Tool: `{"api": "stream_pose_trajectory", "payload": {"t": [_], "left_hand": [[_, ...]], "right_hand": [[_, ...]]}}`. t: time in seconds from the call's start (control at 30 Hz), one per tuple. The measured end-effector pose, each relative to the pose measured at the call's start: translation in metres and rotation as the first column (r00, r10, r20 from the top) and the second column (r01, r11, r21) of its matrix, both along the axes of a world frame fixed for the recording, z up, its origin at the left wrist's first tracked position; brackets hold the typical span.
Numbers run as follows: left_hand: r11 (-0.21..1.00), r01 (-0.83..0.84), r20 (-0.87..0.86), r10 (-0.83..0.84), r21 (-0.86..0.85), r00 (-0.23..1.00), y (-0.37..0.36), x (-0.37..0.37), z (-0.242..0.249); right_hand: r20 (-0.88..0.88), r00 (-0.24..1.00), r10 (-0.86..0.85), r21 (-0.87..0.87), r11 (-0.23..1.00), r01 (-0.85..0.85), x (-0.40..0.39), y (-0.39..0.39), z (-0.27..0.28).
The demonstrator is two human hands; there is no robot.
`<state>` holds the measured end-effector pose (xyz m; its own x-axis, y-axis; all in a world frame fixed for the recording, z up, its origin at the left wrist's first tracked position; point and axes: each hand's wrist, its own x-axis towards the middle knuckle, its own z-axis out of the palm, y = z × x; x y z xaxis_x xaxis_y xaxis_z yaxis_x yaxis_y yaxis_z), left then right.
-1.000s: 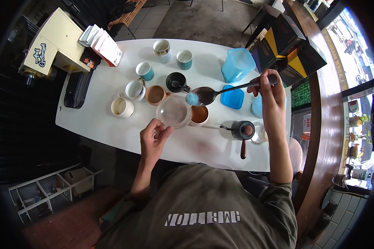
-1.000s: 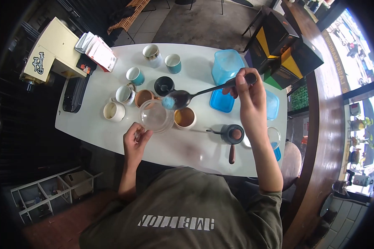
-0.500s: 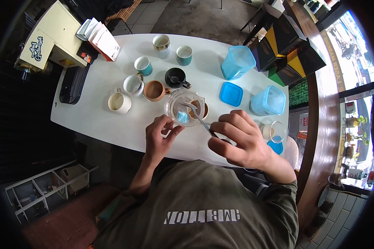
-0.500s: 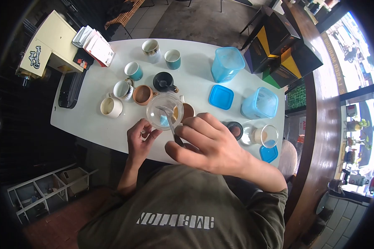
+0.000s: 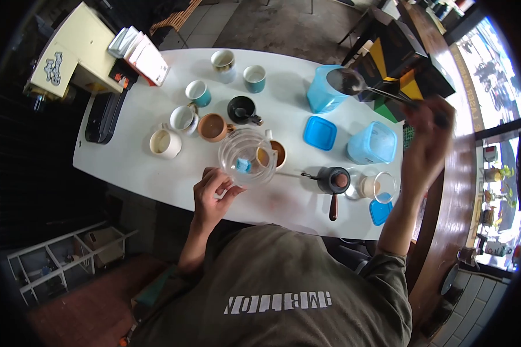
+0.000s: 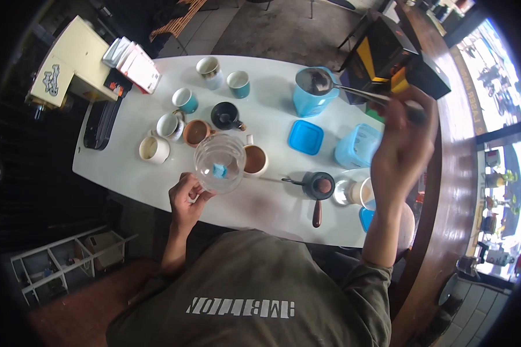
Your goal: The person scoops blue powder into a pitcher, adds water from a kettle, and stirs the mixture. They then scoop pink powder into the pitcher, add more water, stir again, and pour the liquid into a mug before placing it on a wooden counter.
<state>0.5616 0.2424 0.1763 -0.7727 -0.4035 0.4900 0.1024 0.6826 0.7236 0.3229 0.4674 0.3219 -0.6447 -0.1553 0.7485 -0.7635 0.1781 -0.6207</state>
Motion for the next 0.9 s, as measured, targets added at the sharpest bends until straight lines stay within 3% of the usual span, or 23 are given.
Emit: {"api": "stream_pose_trajectory", "payload": {"t": [0.17, 0.47, 0.7, 0.73, 0.8, 0.9], "left_hand": [[0.999, -0.033, 0.049, 0.032, 0.02, 0.998, 0.007, 0.0, 0.0], [0.999, -0.02, 0.035, 0.019, 0.042, 0.999, 0.009, 0.001, -0.005], [0.993, 0.062, 0.08, -0.07, 0.101, 0.994, 0.002, -0.003, -0.005], [0.991, 0.091, 0.068, -0.098, 0.1, 0.993, 0.002, -0.004, -0.005], [0.989, 0.1, 0.078, -0.108, 0.106, 0.991, 0.002, -0.01, -0.003], [0.978, 0.168, 0.064, -0.177, 0.12, 0.982, -0.002, -0.018, -0.006]], "right_hand": [[0.167, 0.98, -0.104, 0.185, 0.98, 0.073, -0.068, -0.013, -0.051], [0.242, 0.97, -0.009, 0.297, 0.953, -0.065, -0.124, -0.046, -0.139], [0.228, 0.971, -0.071, 0.481, 0.875, -0.049, -0.123, -0.043, -0.147], [0.242, 0.963, -0.115, 0.503, 0.864, -0.023, -0.114, -0.041, -0.137], [0.085, 0.985, -0.153, 0.529, 0.844, 0.085, -0.096, -0.031, -0.123], [0.187, 0.975, -0.12, 0.466, 0.884, 0.019, -0.048, -0.012, -0.08]]}}
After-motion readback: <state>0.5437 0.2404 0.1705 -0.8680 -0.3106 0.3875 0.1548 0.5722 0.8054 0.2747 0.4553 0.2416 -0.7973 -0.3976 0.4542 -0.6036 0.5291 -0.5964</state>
